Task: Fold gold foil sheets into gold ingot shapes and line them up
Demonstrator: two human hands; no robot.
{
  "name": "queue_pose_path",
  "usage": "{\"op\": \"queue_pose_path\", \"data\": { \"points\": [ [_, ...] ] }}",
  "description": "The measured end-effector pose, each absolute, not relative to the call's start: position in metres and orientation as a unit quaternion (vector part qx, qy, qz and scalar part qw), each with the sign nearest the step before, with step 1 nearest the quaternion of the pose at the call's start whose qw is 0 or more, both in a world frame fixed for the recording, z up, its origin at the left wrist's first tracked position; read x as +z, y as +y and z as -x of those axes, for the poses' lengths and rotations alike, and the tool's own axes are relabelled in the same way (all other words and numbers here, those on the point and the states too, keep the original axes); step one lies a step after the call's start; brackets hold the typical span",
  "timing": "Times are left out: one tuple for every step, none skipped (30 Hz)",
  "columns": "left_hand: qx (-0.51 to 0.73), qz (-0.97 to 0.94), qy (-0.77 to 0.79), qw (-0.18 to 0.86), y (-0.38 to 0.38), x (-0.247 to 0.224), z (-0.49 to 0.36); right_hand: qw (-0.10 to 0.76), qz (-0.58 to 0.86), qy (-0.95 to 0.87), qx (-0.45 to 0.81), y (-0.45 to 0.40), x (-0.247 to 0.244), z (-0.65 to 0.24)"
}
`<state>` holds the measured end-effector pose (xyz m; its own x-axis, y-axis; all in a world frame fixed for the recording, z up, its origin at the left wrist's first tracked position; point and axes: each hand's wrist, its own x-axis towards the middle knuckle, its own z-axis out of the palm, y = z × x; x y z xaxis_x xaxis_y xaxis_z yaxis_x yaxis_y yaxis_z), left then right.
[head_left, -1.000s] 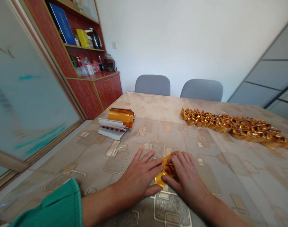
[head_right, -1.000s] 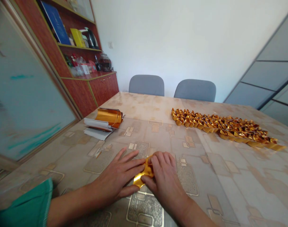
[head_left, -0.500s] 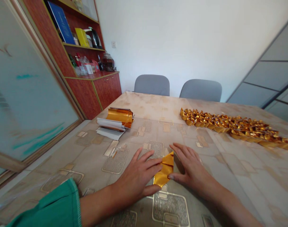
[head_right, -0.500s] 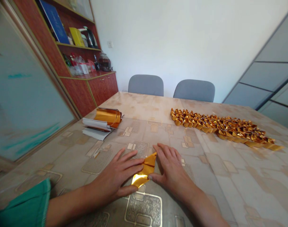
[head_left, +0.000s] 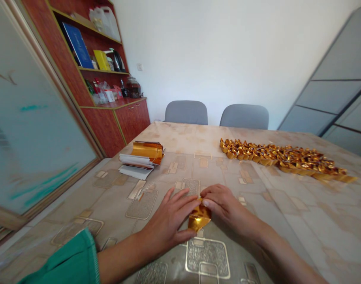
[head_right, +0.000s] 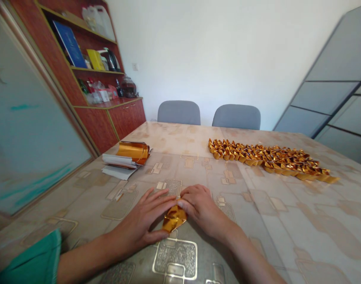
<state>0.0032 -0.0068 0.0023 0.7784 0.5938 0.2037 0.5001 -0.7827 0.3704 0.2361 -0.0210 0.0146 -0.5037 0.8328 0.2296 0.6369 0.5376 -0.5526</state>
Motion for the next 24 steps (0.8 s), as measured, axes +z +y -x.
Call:
{"op": "queue_pose_path", "data": {
  "points": [
    [0.16, -0.93, 0.295, 0.149, -0.007, 0.002, -0.003, 0.24, 0.447, -0.839, 0.196, -0.019, 0.012, -0.236],
    [0.162, -0.929, 0.297, 0.148, -0.007, 0.003, -0.003, 0.234, 0.461, -0.836, 0.185, -0.016, 0.009, -0.235],
    [0.163, -0.929, 0.299, 0.147, -0.007, 0.003, -0.002, 0.23, 0.478, -0.831, 0.169, -0.014, 0.007, -0.235],
    [0.163, -0.928, 0.3, 0.147, -0.007, 0.004, -0.002, 0.225, 0.491, -0.827, 0.154, -0.013, 0.005, -0.234],
    [0.163, -0.928, 0.3, 0.148, -0.007, 0.004, -0.003, 0.221, 0.503, -0.823, 0.141, -0.013, 0.004, -0.234],
    [0.163, -0.929, 0.298, 0.149, -0.008, 0.005, -0.003, 0.217, 0.512, -0.821, 0.132, -0.013, 0.005, -0.234],
    [0.165, -0.929, 0.296, 0.149, -0.009, 0.005, -0.003, 0.213, 0.516, -0.819, 0.13, -0.015, 0.006, -0.234],
    [0.169, -0.929, 0.293, 0.149, -0.009, 0.005, -0.003, 0.21, 0.519, -0.818, 0.13, -0.016, 0.008, -0.234],
    [0.173, -0.929, 0.291, 0.149, -0.01, 0.005, -0.004, 0.209, 0.522, -0.817, 0.131, -0.018, 0.01, -0.235],
    [0.178, -0.929, 0.288, 0.15, -0.011, 0.006, -0.005, 0.21, 0.522, -0.816, 0.133, -0.019, 0.012, -0.235],
    [0.183, -0.928, 0.287, 0.152, -0.012, 0.006, -0.005, 0.215, 0.519, -0.816, 0.134, -0.021, 0.015, -0.235],
    [0.19, -0.926, 0.286, 0.155, -0.013, 0.007, -0.006, 0.224, 0.513, -0.817, 0.135, -0.022, 0.017, -0.236],
    [0.2, -0.924, 0.286, 0.159, -0.014, 0.008, -0.007, 0.236, 0.502, -0.821, 0.137, -0.023, 0.02, -0.236],
    [0.213, -0.919, 0.287, 0.164, -0.014, 0.009, -0.008, 0.251, 0.485, -0.826, 0.141, -0.024, 0.022, -0.236],
    [0.229, -0.913, 0.289, 0.172, -0.015, 0.01, -0.009, 0.268, 0.464, -0.832, 0.146, -0.026, 0.025, -0.237],
    [0.248, -0.907, 0.29, 0.18, -0.015, 0.01, -0.01, 0.285, 0.443, -0.837, 0.149, -0.027, 0.029, -0.237],
    [0.27, -0.9, 0.289, 0.184, -0.015, 0.011, -0.01, 0.301, 0.424, -0.841, 0.149, -0.029, 0.032, -0.238],
    [0.292, -0.895, 0.285, 0.181, -0.014, 0.011, -0.011, 0.313, 0.409, -0.845, 0.142, -0.03, 0.035, -0.239],
    [0.312, -0.893, 0.277, 0.168, -0.013, 0.01, -0.012, 0.32, 0.399, -0.85, 0.131, -0.032, 0.038, -0.24],
    [0.331, -0.894, 0.264, 0.145, -0.011, 0.01, -0.013, 0.318, 0.392, -0.855, 0.118, -0.034, 0.041, -0.241],
    [0.344, -0.898, 0.25, 0.116, -0.009, 0.009, -0.013, 0.309, 0.387, -0.863, 0.106, -0.035, 0.043, -0.242],
    [0.349, -0.903, 0.238, 0.083, -0.007, 0.007, -0.014, 0.292, 0.383, -0.871, 0.097, -0.036, 0.044, -0.243],
    [0.344, -0.909, 0.23, 0.052, -0.005, 0.006, -0.015, 0.271, 0.379, -0.88, 0.091, -0.037, 0.044, -0.243],
    [0.331, -0.916, 0.226, 0.026, -0.004, 0.005, -0.015, 0.25, 0.376, -0.888, 0.089, -0.038, 0.043, -0.243]
  ]
}}
